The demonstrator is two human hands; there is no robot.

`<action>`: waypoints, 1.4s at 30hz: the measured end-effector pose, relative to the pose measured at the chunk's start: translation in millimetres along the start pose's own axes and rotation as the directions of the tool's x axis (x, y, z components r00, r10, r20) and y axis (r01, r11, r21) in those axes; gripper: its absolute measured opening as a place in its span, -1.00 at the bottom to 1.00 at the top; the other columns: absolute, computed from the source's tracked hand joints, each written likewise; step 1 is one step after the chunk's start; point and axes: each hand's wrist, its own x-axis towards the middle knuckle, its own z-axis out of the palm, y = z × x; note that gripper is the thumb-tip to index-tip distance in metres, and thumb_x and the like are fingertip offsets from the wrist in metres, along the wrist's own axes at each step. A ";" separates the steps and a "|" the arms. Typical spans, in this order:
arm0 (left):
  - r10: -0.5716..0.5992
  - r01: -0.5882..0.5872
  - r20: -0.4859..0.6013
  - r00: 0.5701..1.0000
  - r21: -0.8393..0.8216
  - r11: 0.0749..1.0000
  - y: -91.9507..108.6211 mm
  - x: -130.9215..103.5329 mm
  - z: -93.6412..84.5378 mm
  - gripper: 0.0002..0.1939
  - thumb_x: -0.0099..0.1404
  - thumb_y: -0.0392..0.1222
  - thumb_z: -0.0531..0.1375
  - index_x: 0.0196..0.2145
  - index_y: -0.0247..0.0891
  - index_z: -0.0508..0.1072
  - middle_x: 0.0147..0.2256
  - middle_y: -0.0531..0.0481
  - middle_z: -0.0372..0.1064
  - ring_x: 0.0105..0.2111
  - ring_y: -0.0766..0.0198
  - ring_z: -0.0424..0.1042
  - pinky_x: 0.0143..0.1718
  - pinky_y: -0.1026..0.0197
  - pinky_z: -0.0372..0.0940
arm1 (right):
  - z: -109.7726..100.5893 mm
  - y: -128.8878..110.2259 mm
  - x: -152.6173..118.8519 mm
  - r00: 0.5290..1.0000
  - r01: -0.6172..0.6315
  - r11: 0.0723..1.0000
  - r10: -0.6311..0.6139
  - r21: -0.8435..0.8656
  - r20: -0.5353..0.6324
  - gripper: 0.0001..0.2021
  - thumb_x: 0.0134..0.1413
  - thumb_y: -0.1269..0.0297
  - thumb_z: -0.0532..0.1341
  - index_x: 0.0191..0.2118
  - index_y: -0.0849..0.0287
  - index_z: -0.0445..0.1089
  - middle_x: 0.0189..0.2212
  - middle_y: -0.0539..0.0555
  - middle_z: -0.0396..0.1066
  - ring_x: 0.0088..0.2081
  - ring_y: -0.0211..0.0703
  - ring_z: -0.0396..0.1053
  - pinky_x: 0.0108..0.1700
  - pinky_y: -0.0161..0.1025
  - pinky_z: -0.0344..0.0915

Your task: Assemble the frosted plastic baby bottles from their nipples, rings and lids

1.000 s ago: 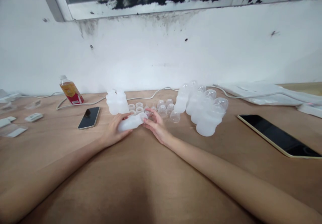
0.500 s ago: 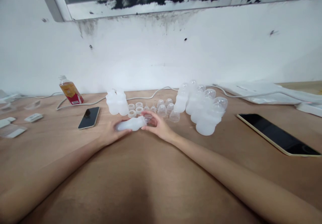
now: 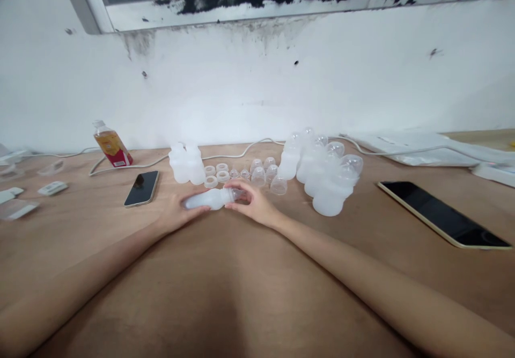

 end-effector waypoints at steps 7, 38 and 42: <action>0.168 -0.161 -0.091 0.982 0.077 0.984 -3.4 0.4 4.7 -0.58 0.06 -0.05 0.17 -0.11 -0.20 0.30 -0.11 -0.04 0.28 -0.10 0.22 0.26 -0.04 0.16 0.17 | 1.3 -1.4 3.4 0.984 -0.171 0.980 0.174 0.098 -0.028 -0.71 -0.17 0.25 0.20 -0.23 0.13 0.22 -0.26 0.06 0.29 -0.32 -0.20 0.34 -0.41 -0.26 0.32; 0.353 -0.341 0.000 0.936 0.260 0.903 -6.5 -0.4 6.0 -0.59 0.11 -0.05 0.13 -0.08 -0.20 0.28 -0.13 -0.05 0.29 -0.14 0.19 0.26 -0.10 0.09 0.19 | -0.2 -11.3 2.0 0.965 -0.243 0.922 0.262 -0.302 0.022 -0.52 0.08 -0.01 -0.13 -0.59 0.23 0.27 -0.78 -0.08 0.16 -0.72 -0.39 0.08 -0.54 -0.37 0.07; 0.343 -0.324 -0.045 0.938 0.228 0.918 -10.3 1.8 7.7 -0.61 0.11 -0.09 0.14 -0.09 -0.19 0.28 -0.13 -0.05 0.28 -0.13 0.21 0.24 -0.09 0.10 0.19 | -8.8 -11.8 3.4 0.957 -0.213 0.908 0.268 -0.361 0.109 -0.52 0.10 0.01 -0.17 -0.43 0.24 0.34 -0.72 -0.04 0.22 -0.60 -0.32 0.21 -0.44 -0.34 0.15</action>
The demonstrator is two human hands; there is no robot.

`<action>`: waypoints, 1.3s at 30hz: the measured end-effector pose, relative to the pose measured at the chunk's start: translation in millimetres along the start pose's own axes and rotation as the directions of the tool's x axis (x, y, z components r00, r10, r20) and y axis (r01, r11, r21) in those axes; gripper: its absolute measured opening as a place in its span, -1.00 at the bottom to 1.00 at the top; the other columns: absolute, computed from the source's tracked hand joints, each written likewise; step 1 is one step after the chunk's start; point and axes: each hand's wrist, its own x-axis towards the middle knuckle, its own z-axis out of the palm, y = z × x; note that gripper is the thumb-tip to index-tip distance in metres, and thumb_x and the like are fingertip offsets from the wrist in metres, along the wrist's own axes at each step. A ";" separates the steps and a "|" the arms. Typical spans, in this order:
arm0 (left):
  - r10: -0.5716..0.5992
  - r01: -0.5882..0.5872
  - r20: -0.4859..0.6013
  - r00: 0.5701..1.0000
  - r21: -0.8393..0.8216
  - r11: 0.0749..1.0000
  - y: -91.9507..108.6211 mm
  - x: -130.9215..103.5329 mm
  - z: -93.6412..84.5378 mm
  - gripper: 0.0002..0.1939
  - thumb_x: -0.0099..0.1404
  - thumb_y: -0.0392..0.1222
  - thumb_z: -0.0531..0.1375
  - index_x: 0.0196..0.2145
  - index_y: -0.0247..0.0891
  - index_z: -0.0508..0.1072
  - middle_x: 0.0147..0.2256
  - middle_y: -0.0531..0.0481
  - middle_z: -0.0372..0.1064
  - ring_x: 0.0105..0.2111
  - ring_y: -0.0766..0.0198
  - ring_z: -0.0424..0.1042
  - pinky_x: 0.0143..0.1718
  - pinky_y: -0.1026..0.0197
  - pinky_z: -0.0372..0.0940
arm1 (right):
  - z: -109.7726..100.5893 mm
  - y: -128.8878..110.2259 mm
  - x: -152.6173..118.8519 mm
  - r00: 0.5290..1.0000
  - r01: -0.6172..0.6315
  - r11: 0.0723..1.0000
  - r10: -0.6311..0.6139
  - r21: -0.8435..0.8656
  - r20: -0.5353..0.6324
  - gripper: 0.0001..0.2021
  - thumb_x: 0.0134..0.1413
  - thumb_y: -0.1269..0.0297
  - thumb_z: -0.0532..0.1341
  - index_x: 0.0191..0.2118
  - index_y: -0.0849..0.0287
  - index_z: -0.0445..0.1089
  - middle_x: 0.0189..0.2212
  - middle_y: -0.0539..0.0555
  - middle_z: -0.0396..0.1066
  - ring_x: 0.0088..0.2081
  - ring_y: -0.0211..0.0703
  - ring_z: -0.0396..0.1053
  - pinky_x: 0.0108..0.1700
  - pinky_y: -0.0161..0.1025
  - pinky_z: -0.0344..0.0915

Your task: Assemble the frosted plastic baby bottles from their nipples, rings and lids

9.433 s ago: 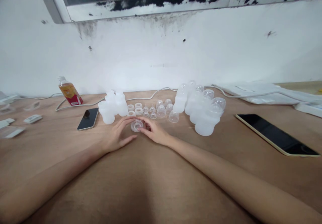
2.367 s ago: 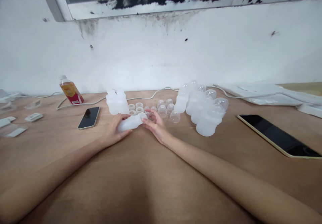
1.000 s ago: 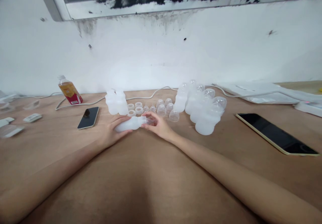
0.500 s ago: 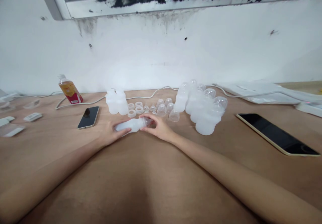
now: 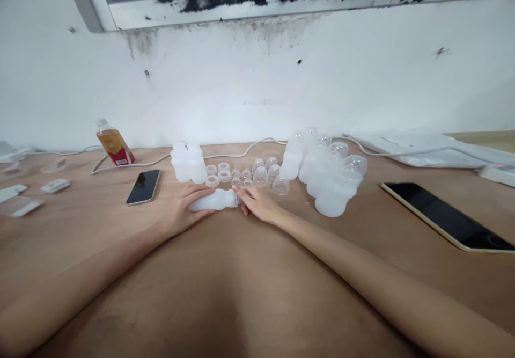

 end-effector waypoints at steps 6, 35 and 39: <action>-0.027 0.026 -0.007 1.000 -0.020 0.999 -1.2 0.3 1.0 -0.61 0.10 -0.11 0.15 -0.09 -0.18 0.28 -0.13 -0.05 0.28 -0.12 0.20 0.24 -0.09 0.09 0.19 | -4.6 8.1 3.8 0.994 0.083 0.989 -0.091 0.122 0.058 -0.51 -0.09 0.05 0.12 -0.02 0.16 0.11 -0.22 0.10 0.32 -0.40 -0.33 0.30 -0.38 -0.37 0.21; -0.008 0.007 -0.030 1.000 -0.032 0.999 3.4 1.6 -4.6 -0.61 0.12 -0.11 0.13 -0.08 -0.22 0.24 -0.14 -0.08 0.27 -0.12 0.22 0.24 -0.09 0.11 0.19 | -9.1 -9.1 0.9 0.981 0.189 0.980 -0.191 -0.067 -0.030 -0.58 -0.19 0.13 0.20 -0.12 0.14 0.26 -0.20 0.09 0.33 -0.28 -0.20 0.30 -0.35 -0.29 0.24; 0.148 -0.148 0.010 0.989 0.124 0.981 4.4 -1.8 -7.1 -0.69 0.18 -0.23 0.07 -0.09 -0.25 0.23 -0.14 -0.13 0.28 -0.10 0.18 0.22 -0.11 0.06 0.18 | 11.0 -13.6 -2.2 0.995 -0.095 0.966 0.095 0.239 0.008 -0.64 -0.07 -0.03 0.04 -0.46 0.23 0.26 -0.60 -0.01 0.26 -0.64 -0.39 0.14 -0.65 -0.41 0.09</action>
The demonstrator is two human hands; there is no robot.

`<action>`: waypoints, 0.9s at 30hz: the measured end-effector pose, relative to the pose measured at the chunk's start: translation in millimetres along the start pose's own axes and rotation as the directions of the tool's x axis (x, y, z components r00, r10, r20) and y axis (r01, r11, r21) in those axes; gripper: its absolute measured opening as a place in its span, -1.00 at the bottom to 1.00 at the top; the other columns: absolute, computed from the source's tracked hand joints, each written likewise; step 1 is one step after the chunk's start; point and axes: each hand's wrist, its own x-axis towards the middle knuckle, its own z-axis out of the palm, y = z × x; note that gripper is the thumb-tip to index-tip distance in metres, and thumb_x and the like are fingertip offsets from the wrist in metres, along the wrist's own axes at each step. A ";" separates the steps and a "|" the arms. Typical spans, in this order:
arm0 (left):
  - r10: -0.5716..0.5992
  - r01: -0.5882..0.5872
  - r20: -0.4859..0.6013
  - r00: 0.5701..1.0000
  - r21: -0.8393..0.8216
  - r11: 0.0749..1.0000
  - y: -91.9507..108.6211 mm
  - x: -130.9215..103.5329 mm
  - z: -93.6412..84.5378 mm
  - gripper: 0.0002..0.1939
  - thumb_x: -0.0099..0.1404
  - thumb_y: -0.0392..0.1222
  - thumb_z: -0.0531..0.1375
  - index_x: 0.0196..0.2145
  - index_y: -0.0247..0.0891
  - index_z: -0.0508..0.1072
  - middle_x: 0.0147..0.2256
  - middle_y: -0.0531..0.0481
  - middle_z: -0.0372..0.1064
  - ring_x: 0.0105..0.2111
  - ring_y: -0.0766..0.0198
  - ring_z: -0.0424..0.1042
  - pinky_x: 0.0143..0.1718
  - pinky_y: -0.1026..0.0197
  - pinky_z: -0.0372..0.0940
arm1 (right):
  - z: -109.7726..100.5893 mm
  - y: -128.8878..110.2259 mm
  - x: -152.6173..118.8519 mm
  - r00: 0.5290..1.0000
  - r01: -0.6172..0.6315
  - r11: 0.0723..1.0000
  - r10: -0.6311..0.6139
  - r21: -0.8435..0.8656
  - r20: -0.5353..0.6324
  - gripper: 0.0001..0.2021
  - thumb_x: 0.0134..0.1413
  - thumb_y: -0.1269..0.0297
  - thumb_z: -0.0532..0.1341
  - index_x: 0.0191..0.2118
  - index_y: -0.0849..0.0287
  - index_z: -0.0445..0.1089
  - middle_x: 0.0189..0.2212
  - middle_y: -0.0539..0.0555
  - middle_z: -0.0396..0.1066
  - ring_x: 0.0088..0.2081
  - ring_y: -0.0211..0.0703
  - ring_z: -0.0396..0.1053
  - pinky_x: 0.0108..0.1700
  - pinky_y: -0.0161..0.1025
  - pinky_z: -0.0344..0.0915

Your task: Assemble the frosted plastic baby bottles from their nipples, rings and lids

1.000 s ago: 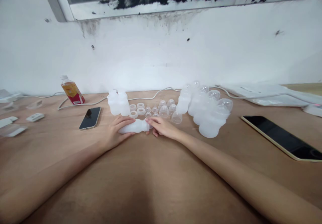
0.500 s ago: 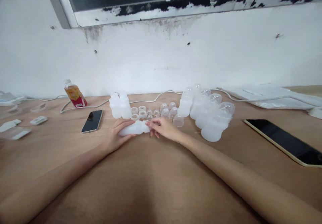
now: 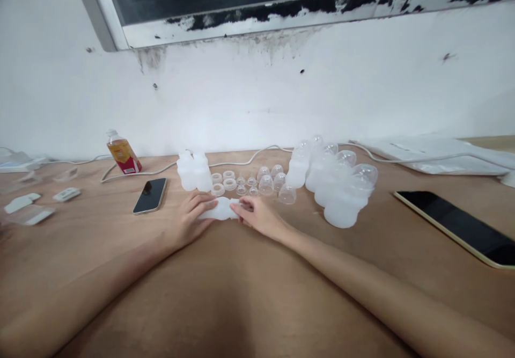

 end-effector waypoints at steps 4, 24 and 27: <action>0.115 -0.118 0.029 0.993 0.145 0.982 -1.1 -0.6 -5.4 -0.69 0.20 -0.26 0.04 -0.07 -0.23 0.22 -0.13 -0.14 0.28 -0.08 0.14 0.21 -0.12 0.04 0.16 | 7.3 -6.9 -1.9 0.971 -0.236 0.921 0.208 0.311 0.122 -0.57 -0.03 -0.10 -0.08 -0.51 0.23 0.17 -0.69 -0.08 0.14 -0.76 -0.49 -0.08 -0.78 -0.47 -0.19; -0.052 0.013 0.117 0.992 0.317 0.948 10.1 0.9 -0.4 -0.61 0.19 -0.13 0.01 -0.03 -0.28 0.22 -0.17 -0.15 0.36 -0.25 0.16 0.36 -0.25 0.12 0.07 | 9.1 -11.2 -6.5 0.956 -0.252 0.896 0.288 0.365 -0.048 -0.64 -0.11 -0.04 0.07 -0.55 0.21 0.16 -0.72 -0.12 0.07 -0.75 -0.50 -0.14 -0.76 -0.48 -0.22; -0.049 0.014 0.098 0.994 0.331 0.944 10.3 0.0 -1.1 -0.62 0.18 -0.19 0.02 -0.02 -0.24 0.21 -0.12 -0.14 0.33 -0.19 0.15 0.34 -0.26 0.13 0.06 | 10.1 -15.0 -8.1 0.941 -0.321 0.831 0.335 0.455 0.053 -0.64 -0.09 -0.02 0.06 -0.56 0.22 0.16 -0.74 -0.11 0.08 -0.75 -0.52 -0.22 -0.76 -0.48 -0.26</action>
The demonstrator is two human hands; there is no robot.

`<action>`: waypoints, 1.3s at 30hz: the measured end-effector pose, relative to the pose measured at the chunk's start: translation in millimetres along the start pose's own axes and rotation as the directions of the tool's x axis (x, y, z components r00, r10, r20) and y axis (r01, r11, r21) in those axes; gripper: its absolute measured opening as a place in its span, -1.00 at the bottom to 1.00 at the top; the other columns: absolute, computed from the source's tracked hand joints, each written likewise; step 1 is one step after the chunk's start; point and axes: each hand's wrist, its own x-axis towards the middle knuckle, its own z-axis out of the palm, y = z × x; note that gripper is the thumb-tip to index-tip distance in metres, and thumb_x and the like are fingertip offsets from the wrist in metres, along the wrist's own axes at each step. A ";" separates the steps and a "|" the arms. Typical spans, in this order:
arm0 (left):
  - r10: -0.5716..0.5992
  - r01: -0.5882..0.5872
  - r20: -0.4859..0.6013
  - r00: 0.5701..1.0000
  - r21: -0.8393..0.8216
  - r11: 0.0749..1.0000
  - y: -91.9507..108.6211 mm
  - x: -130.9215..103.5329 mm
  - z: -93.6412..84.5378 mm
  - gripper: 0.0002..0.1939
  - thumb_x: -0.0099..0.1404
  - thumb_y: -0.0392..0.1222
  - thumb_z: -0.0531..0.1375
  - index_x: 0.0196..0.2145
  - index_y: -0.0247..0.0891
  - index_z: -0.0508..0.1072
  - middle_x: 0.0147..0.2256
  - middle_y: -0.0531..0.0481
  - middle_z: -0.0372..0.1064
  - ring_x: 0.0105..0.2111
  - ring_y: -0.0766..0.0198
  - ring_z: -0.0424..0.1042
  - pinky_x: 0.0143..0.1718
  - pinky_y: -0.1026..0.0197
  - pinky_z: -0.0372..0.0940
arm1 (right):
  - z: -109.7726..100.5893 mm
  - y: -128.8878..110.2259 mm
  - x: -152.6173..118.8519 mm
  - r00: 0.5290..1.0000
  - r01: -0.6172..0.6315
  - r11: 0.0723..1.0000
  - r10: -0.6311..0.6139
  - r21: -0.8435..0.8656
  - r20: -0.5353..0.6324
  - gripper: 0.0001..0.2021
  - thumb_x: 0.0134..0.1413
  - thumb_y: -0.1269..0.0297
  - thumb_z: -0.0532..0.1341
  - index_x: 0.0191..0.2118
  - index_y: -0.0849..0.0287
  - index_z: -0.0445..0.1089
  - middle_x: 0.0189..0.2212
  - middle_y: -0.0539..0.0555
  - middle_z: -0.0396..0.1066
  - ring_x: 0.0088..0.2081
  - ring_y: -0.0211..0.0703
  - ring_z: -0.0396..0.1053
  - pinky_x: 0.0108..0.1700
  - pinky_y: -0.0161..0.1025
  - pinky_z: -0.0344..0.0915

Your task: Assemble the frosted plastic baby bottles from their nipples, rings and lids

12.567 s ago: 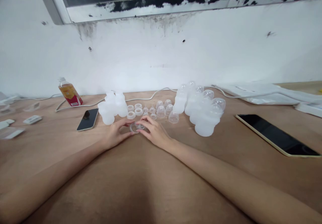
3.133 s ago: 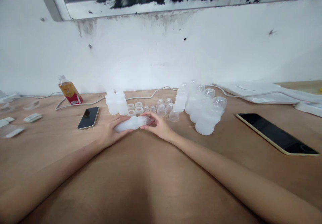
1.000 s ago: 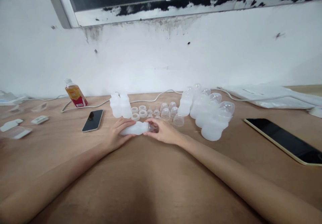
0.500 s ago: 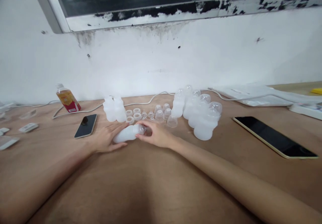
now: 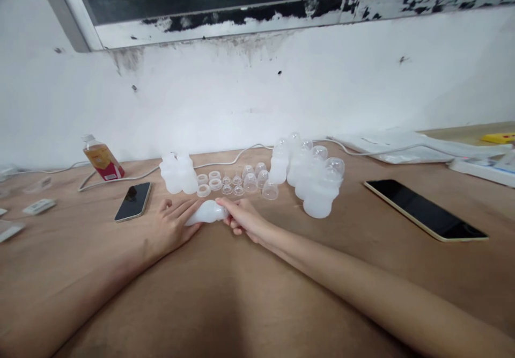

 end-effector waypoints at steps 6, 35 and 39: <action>0.002 -0.002 -0.037 0.999 -0.007 1.000 -1.4 2.0 -1.2 -0.61 0.17 -0.21 0.02 -0.02 -0.24 0.19 -0.10 -0.13 0.31 -0.16 0.13 0.31 -0.25 0.12 0.08 | -8.3 -18.5 -3.8 0.999 0.041 0.940 -0.030 -0.339 0.038 -0.60 -0.05 -0.09 -0.03 -0.54 0.19 0.17 -0.71 -0.07 0.15 -0.75 -0.45 -0.06 -0.71 -0.42 -0.04; -0.393 0.485 0.284 0.875 -0.491 0.724 -12.8 8.5 3.7 -0.59 0.09 -0.05 0.09 -0.10 -0.23 0.21 -0.15 -0.04 0.31 -0.19 0.14 0.32 -0.19 0.14 0.20 | -38.9 17.4 29.4 0.962 0.264 0.892 -0.272 0.366 -0.030 -0.87 -0.03 0.27 0.10 -0.31 0.14 0.18 -0.35 0.03 0.32 -0.32 -0.20 0.36 -0.45 -0.32 0.23; -0.393 0.487 0.288 0.873 -0.490 0.723 -11.5 9.0 2.3 -0.59 0.09 -0.05 0.09 -0.10 -0.23 0.21 -0.14 -0.04 0.31 -0.19 0.15 0.32 -0.21 0.15 0.21 | -41.1 15.9 29.5 0.970 0.236 0.863 -0.239 0.446 -0.051 -0.92 -0.03 0.31 0.11 -0.36 0.16 0.20 -0.39 0.02 0.36 -0.33 -0.19 0.37 -0.44 -0.33 0.23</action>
